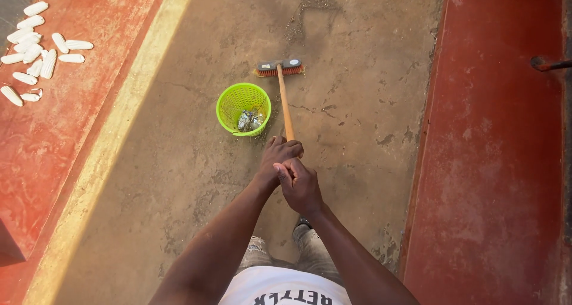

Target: The recorder uses a broom to sweep dirt and debris from an outdoor concrete floor near a house.

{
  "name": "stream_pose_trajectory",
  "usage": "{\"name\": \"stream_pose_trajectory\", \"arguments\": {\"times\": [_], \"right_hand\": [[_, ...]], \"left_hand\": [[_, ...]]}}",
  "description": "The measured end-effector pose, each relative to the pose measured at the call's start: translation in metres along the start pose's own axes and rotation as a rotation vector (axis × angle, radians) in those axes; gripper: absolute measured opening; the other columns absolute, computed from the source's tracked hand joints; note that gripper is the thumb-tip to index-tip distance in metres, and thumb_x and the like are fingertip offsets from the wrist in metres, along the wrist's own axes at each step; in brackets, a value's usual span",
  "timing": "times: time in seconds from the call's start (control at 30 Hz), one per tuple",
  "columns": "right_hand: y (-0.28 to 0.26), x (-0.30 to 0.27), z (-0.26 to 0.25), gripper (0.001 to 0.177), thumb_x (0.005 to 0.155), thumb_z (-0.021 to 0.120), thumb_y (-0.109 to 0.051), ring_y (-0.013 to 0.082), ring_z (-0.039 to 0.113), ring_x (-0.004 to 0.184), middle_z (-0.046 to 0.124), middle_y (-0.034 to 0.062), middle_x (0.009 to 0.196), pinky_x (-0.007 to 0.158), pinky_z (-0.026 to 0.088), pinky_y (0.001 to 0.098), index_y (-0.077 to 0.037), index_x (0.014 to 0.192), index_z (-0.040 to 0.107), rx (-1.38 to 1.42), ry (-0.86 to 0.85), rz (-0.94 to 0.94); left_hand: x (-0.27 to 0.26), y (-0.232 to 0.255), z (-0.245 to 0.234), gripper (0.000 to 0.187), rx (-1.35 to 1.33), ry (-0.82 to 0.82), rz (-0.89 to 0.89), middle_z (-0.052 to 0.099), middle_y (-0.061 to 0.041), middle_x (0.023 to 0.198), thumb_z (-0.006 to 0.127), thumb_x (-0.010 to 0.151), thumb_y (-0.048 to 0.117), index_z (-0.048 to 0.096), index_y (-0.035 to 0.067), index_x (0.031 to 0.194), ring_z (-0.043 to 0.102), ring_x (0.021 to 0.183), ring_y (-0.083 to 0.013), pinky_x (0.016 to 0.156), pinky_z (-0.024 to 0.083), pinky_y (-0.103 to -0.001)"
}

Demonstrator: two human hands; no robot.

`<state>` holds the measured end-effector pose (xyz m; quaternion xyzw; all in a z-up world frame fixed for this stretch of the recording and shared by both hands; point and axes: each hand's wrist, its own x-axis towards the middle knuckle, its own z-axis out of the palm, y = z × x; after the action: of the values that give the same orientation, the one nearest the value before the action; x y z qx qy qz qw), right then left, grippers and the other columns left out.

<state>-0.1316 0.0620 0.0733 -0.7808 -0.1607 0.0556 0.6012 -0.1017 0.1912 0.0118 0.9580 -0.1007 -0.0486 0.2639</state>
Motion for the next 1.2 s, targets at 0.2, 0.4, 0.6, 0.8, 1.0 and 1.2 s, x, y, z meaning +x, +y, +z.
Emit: {"name": "stream_pose_trajectory", "arguments": {"times": [0.2, 0.4, 0.6, 0.8, 1.0, 1.2], "right_hand": [[-0.033, -0.067, 0.092, 0.030, 0.102, 0.066, -0.025, 0.0143, 0.054, 0.052, 0.059, 0.0095, 0.061, 0.051, 0.046, 0.0322, -0.001, 0.084, 0.059, 0.004, 0.034, 0.057], [-0.080, -0.128, 0.169, 0.031, 0.102, 0.065, -0.026, 0.0100, 0.053, 0.052, 0.058, 0.0060, 0.059, 0.050, 0.045, 0.0308, -0.002, 0.085, 0.060, 0.039, 0.069, 0.144], [-0.100, -0.166, 0.191, 0.031, 0.102, 0.067, -0.028, 0.0078, 0.048, 0.053, 0.056, 0.0040, 0.058, 0.050, 0.042, 0.0290, -0.003, 0.084, 0.062, 0.007, 0.104, 0.184], [-0.098, -0.201, 0.197, 0.031, 0.100, 0.069, -0.029, 0.0052, 0.047, 0.054, 0.055, 0.0005, 0.058, 0.050, 0.042, 0.0270, -0.003, 0.083, 0.063, -0.010, 0.126, 0.196], [-0.109, -0.234, 0.203, 0.030, 0.098, 0.071, -0.029, 0.0028, 0.046, 0.056, 0.055, -0.0031, 0.059, 0.051, 0.042, 0.0251, -0.004, 0.083, 0.064, 0.072, 0.124, 0.251], [-0.104, -0.282, 0.197, 0.029, 0.098, 0.071, -0.029, 0.0013, 0.045, 0.056, 0.053, -0.0048, 0.059, 0.051, 0.041, 0.0237, -0.005, 0.083, 0.064, 0.062, 0.110, 0.301]], "left_hand": [[-0.105, -0.047, -0.003, 0.016, -0.087, 0.192, 0.063, 0.070, -0.001, 0.107, 0.067, 0.074, 0.023, 0.066, 0.015, 0.088, 0.052, 0.124, -0.0376, 0.101, 0.041, -0.048], [-0.199, -0.085, -0.021, 0.018, -0.317, 0.165, 0.188, 0.067, -0.009, 0.126, 0.063, 0.084, 0.023, 0.060, 0.009, 0.095, 0.058, 0.128, -0.0338, 0.114, 0.044, -0.042], [-0.245, -0.078, -0.023, 0.015, -0.346, 0.150, 0.145, 0.069, -0.009, 0.122, 0.061, 0.085, 0.018, 0.063, 0.008, 0.096, 0.059, 0.125, -0.0339, 0.108, 0.046, -0.041], [-0.273, -0.068, -0.021, 0.016, -0.422, 0.096, 0.166, 0.068, -0.006, 0.104, 0.065, 0.080, 0.020, 0.060, 0.009, 0.091, 0.064, 0.107, -0.0301, 0.091, 0.054, -0.039], [-0.307, -0.049, -0.026, 0.018, -0.335, 0.107, 0.097, 0.068, -0.004, 0.105, 0.066, 0.076, 0.017, 0.062, 0.009, 0.091, 0.062, 0.119, -0.0325, 0.095, 0.052, -0.040], [-0.343, -0.024, -0.008, 0.017, -0.356, 0.086, 0.066, 0.069, -0.004, 0.106, 0.067, 0.078, 0.017, 0.061, 0.009, 0.093, 0.061, 0.122, -0.0326, 0.104, 0.050, -0.039]]}}
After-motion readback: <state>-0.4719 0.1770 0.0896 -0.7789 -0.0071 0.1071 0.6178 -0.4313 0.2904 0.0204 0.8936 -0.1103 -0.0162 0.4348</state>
